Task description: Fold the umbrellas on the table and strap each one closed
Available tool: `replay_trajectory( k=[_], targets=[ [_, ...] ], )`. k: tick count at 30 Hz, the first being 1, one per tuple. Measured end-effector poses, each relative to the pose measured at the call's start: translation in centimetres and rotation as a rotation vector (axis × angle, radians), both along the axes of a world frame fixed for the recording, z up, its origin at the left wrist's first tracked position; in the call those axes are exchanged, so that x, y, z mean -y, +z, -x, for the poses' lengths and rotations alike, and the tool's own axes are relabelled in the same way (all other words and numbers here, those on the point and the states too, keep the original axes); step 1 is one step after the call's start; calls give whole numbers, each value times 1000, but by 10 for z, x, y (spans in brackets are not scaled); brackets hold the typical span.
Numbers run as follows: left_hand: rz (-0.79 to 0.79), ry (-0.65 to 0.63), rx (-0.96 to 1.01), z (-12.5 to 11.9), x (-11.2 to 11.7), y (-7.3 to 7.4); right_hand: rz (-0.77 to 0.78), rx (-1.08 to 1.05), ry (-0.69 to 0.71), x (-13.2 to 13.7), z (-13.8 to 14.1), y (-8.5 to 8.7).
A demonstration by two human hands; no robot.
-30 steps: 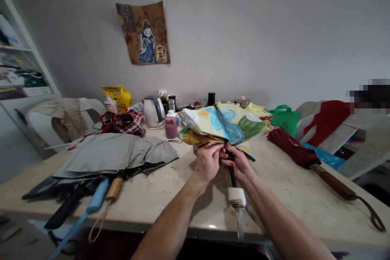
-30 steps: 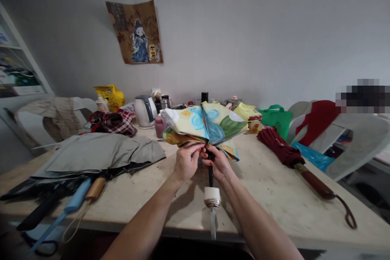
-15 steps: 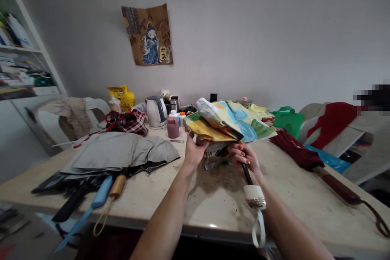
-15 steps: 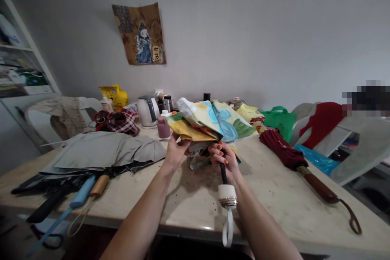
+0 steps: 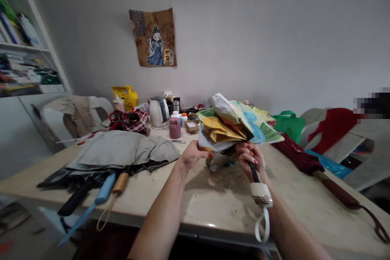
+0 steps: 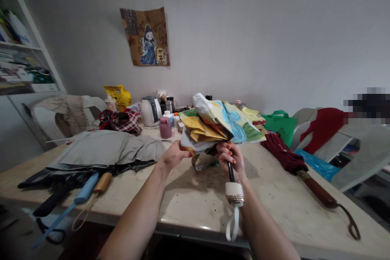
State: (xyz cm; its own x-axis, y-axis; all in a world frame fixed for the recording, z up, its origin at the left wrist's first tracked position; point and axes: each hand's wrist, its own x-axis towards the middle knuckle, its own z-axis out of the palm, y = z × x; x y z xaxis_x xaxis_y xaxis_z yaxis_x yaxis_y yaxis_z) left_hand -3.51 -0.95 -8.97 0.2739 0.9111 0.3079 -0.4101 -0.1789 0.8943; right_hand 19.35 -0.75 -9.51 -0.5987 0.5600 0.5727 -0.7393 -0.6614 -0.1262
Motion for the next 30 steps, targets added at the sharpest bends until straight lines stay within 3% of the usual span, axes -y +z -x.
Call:
replay_trajectory(
  k=[4,10,16,18,20,22,25,27,30],
  targets=[
    [-142,9,63,-3,1,-4,-25,8,4,4,1,1],
    [-143,44,62,-2,2,-1,-59,19,61,5,6,1],
    [-72,-114,-391,12,12,7,-63,-70,36,5,-4,4],
    [-60,-170,-392,16,14,6,-46,-56,19,6,-5,5],
    [-59,-174,-273,20,11,4,-31,-40,10,7,-5,4],
    [-76,-40,-78,23,5,3,-21,-28,11,8,-3,4],
    [-105,392,176,25,-8,7,-30,-52,12,8,-2,3],
    [-135,613,256,25,-13,11,-36,-66,3,8,-3,2],
    [-292,640,116,23,-12,14,-18,3,4,7,-4,1]
  ],
)
